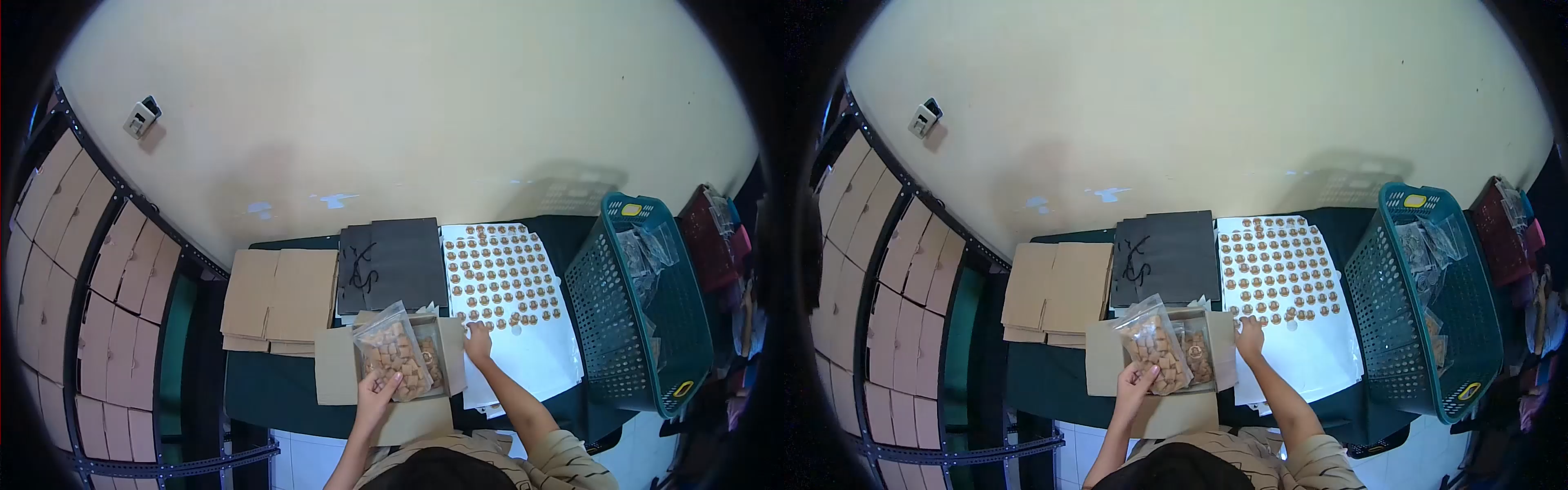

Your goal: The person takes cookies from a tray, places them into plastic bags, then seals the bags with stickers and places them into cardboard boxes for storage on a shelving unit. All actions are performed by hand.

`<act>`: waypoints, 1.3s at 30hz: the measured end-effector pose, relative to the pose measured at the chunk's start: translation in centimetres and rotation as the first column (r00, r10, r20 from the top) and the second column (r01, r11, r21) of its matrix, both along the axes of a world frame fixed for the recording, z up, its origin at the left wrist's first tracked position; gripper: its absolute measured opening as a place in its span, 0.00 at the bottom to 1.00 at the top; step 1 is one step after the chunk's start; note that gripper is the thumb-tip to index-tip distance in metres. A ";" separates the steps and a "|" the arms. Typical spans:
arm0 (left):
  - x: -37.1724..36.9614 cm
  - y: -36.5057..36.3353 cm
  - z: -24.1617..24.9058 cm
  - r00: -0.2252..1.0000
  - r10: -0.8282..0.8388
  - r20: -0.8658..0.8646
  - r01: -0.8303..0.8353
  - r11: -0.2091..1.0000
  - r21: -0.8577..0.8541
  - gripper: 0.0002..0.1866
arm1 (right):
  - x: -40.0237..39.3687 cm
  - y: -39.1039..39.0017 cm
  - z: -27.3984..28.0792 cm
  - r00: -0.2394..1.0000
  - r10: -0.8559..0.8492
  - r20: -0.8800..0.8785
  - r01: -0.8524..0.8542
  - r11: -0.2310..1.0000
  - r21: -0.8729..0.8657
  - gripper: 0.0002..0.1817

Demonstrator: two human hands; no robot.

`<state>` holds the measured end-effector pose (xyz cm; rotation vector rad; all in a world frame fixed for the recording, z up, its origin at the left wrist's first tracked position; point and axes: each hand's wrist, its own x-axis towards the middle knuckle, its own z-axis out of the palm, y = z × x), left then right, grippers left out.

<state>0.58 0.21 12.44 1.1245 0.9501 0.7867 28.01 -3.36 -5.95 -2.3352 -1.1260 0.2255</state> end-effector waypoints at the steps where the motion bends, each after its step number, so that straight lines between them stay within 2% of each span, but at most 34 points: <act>1: 0.1 0.0 0.0 1.000 0.014 0.012 -0.014 1.000 -0.013 0.09 | -0.4 0.2 0.0 0.997 -0.002 0.078 0.002 1.000 -0.002 0.13; 5: -0.2 -0.1 -0.1 1.000 0.009 0.004 -0.008 1.000 -0.023 0.09 | -1.5 0.8 -0.1 0.993 -0.073 0.089 0.071 0.997 0.019 0.11; 7: -0.6 -0.1 -0.5 0.998 -0.061 -0.013 0.061 0.998 -0.031 0.07 | -1.3 0.9 -0.4 0.994 -0.105 0.033 0.102 0.991 0.091 0.10; 9: -0.5 -0.2 -0.6 0.999 -0.038 -0.013 0.038 0.999 -0.009 0.07 | -1.0 0.8 -0.3 0.995 -0.087 -0.038 0.092 0.986 0.142 0.07; 13: -0.1 -0.4 1.2 1.000 -0.030 0.003 0.030 0.999 -0.020 0.08 | -0.9 0.7 0.5 0.981 -0.128 -0.145 0.144 0.983 0.110 0.05; 14: 0.4 -0.8 2.5 0.997 0.007 0.072 -0.001 0.996 -0.091 0.07 | -0.9 0.8 0.7 0.940 -0.233 -0.249 0.276 0.949 0.152 0.05; 15: 0.3 -0.9 2.5 0.997 0.010 0.073 -0.003 0.996 -0.090 0.07 | -0.8 0.9 0.5 0.877 -0.324 -0.353 0.404 0.897 0.179 0.04; 16: 0.3 -0.9 2.5 0.996 0.008 0.093 -0.003 0.998 -0.058 0.06 | -0.7 0.8 0.3 0.853 -0.364 -0.374 0.467 0.852 0.235 0.04; 17: 0.2 -0.9 2.4 0.994 0.008 0.112 -0.005 1.000 -0.026 0.06 | -0.2 0.6 0.2 0.856 -0.358 -0.372 0.460 0.856 0.236 0.04; 19: -0.3 -0.5 1.3 0.994 -0.011 0.110 0.015 0.999 -0.035 0.07 | 0.3 0.3 0.6 0.848 -0.342 -0.405 0.513 0.720 0.467 0.05; 20: -0.5 -0.4 0.9 0.993 -0.038 0.108 0.043 0.998 -0.044 0.07 | 0.8 0.3 0.9 0.892 -0.344 -0.292 0.451 0.687 0.570 0.06; 21: -0.6 -0.5 1.2 0.994 -0.031 0.108 0.036 0.998 -0.044 0.07 | 0.8 0.3 2.9 0.895 -0.337 -0.291 0.446 0.690 0.570 0.06; 23: -0.1 -0.5 3.2 0.975 -0.046 0.219 0.077 0.988 -0.136 0.07 | 0.1 -0.3 10.5 0.840 -0.081 -0.536 0.457 0.638 0.620 0.05; 25: 1.0 -0.7 5.1 0.957 0.016 0.291 0.024 0.991 -0.133 0.08 | -1.6 -1.3 18.1 0.684 0.144 -0.716 0.467 0.666 0.581 0.04; 26: 1.1 -0.7 5.2 0.955 0.005 0.297 0.034 0.991 -0.128 0.08 | -2.3 -1.5 20.6 0.672 0.257 -0.695 0.387 0.678 0.625 0.04; 27: 1.2 -0.8 5.1 0.953 -0.006 0.303 0.046 0.991 -0.124 0.08 | -3.3 -2.2 22.9 0.673 0.257 -0.694 0.385 0.679 0.625 0.04; 29: 1.6 -0.7 5.0 0.966 -0.008 0.259 0.040 0.992 -0.119 0.07 | -5.5 -3.6 27.1 0.511 0.484 -0.710 0.100 0.787 0.608 0.06; 30: 1.8 -0.6 5.3 0.970 -0.037 0.238 0.060 0.994 -0.091 0.07 | -6.7 -4.2 28.6 0.513 0.483 -0.709 0.099 0.787 0.608 0.06; 31: 2.0 -0.7 5.5 0.974 -0.065 0.217 0.080 0.995 -0.062 0.08 | -7.8 -4.7 29.8 0.474 0.526 -0.706 0.010 0.799 0.602 0.08; 32: 1.6 -0.4 5.3 0.992 -0.099 0.072 0.096 0.995 0.041 0.11 | -8.6 -5.0 30.3 0.431 0.564 -0.704 -0.081 0.801 0.593 0.10; 33: 1.5 -0.5 5.4 0.992 -0.097 0.075 0.094 0.995 0.041 0.11 | -9.1 -5.1 30.2 0.432 0.565 -0.703 -0.084 0.801 0.593 0.10; 35: 1.5 -0.6 6.3 0.984 -0.164 0.076 0.160 0.985 0.065 0.10 | -10.0 -5.3 29.9 0.524 0.553 -0.648 -0.146 0.808 0.571 0.12; 39: 1.4 -1.2 7.9 0.973 -0.196 0.123 0.193 0.981 0.037 0.11 | -10.4 -5.3 30.2 0.596 0.512 -0.618 -0.170 0.833 0.526 0.14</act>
